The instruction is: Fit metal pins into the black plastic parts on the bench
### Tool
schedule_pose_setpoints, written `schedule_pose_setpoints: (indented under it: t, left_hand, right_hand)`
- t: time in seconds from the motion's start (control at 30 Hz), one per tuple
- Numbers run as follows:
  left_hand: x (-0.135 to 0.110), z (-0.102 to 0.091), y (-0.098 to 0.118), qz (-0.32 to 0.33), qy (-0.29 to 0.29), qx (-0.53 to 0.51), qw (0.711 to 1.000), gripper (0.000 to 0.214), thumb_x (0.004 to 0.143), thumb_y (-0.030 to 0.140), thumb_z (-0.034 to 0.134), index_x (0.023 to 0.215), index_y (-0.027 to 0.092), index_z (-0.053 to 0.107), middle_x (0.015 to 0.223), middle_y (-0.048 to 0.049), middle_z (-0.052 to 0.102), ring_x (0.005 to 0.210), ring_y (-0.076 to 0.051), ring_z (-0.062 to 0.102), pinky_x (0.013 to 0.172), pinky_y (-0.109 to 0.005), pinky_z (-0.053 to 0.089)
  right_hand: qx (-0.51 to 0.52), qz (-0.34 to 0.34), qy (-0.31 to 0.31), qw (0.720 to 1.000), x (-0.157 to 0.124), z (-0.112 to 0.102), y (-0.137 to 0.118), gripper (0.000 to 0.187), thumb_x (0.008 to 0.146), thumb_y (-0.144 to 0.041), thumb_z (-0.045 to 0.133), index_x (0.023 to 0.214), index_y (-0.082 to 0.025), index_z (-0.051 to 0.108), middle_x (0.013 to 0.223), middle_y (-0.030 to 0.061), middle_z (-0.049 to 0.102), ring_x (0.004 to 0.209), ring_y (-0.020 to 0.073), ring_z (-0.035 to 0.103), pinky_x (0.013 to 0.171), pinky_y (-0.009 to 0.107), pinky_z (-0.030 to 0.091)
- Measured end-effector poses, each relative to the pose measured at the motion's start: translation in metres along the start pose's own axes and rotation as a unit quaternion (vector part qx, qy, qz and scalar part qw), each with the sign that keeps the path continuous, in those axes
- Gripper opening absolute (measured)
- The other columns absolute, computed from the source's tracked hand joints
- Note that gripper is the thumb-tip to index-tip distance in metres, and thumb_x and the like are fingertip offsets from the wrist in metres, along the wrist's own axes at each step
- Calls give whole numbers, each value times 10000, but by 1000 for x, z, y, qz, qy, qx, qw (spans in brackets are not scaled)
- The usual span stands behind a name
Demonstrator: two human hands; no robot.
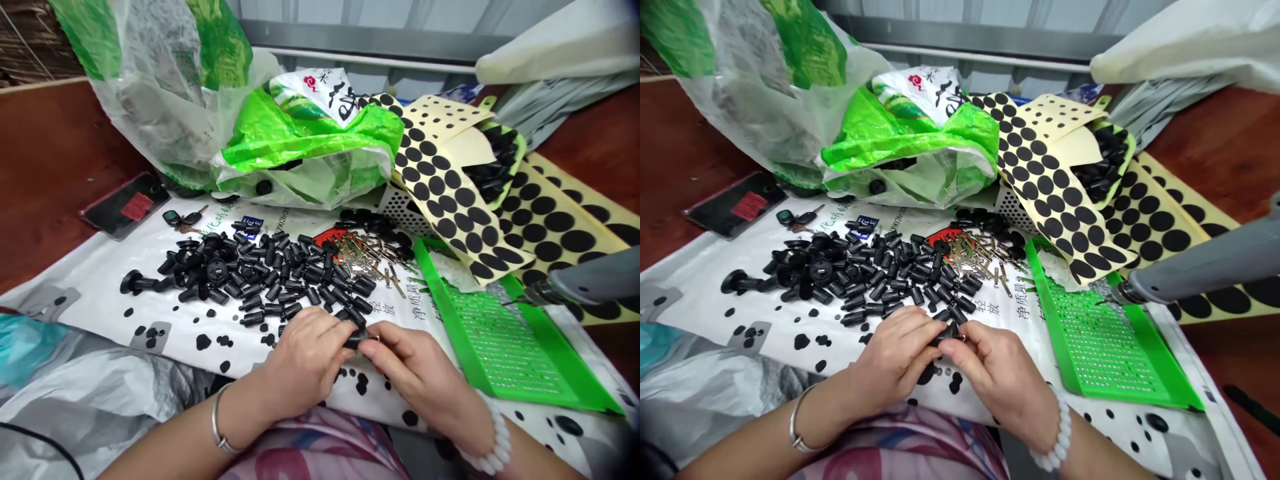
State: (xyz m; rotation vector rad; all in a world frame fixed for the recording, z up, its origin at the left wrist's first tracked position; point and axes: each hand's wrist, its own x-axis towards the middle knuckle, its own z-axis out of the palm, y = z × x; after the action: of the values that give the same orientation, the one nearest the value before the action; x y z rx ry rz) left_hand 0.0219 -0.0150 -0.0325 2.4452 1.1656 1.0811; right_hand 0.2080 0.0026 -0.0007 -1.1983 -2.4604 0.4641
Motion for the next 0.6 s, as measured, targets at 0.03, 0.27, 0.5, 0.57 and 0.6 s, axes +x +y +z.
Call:
schedule_pose_setpoints:
  t: [0.03, 0.27, 0.5, 0.57, 0.6]
  left_hand:
    - [0, 0, 0, 2, 1, -5, 1000, 197, 885, 182, 449, 1010, 104, 580, 847, -114, 653, 797, -215, 581, 773, -382, 478]
    - [0, -10, -3, -97, -73, -129, 984, 158, 899, 237, 465, 886, 155, 600, 726, -42, 606, 681, -155, 545, 634, -280, 455]
    - [-2, -3, -3, -36, -28, -23, 999, 195, 894, 185, 403, 977, 136, 572, 802, -90, 616, 748, -196, 548, 704, -355, 487]
    - [-3, -3, -5, -29, -14, -12, 999, 192, 890, 167, 403, 985, 149, 568, 820, -91, 627, 769, -196, 573, 704, -342, 500]
    - [-4, -4, -7, -22, -8, -8, 1000, 191, 889, 164, 409, 1000, 157, 565, 840, -90, 637, 794, -198, 588, 718, -337, 504]
  right_hand:
    - [-10, 9, 0, 1000, 1, -1, 0, 457, 968, -410, 313, 644, -180, 540, 472, -10, 547, 405, 125, 538, 384, 225, 418]
    - [-58, -166, 68, 982, -1, -3, 2, 375, 953, -331, 393, 1228, -80, 439, 997, 155, 675, 892, 217, 670, 706, 303, 538]
    - [53, -50, 7, 997, -1, 11, 1, 270, 948, -332, 403, 1113, -124, 453, 611, 5, 625, 503, 151, 592, 483, 257, 414]
    - [62, -15, -15, 998, 2, 12, -3, 292, 947, -379, 393, 1056, -127, 489, 583, 0, 614, 485, 148, 577, 468, 254, 389]
    - [70, -7, -21, 997, 4, 11, -5, 314, 944, -407, 394, 1033, -128, 507, 584, 1, 612, 494, 146, 577, 474, 250, 391]
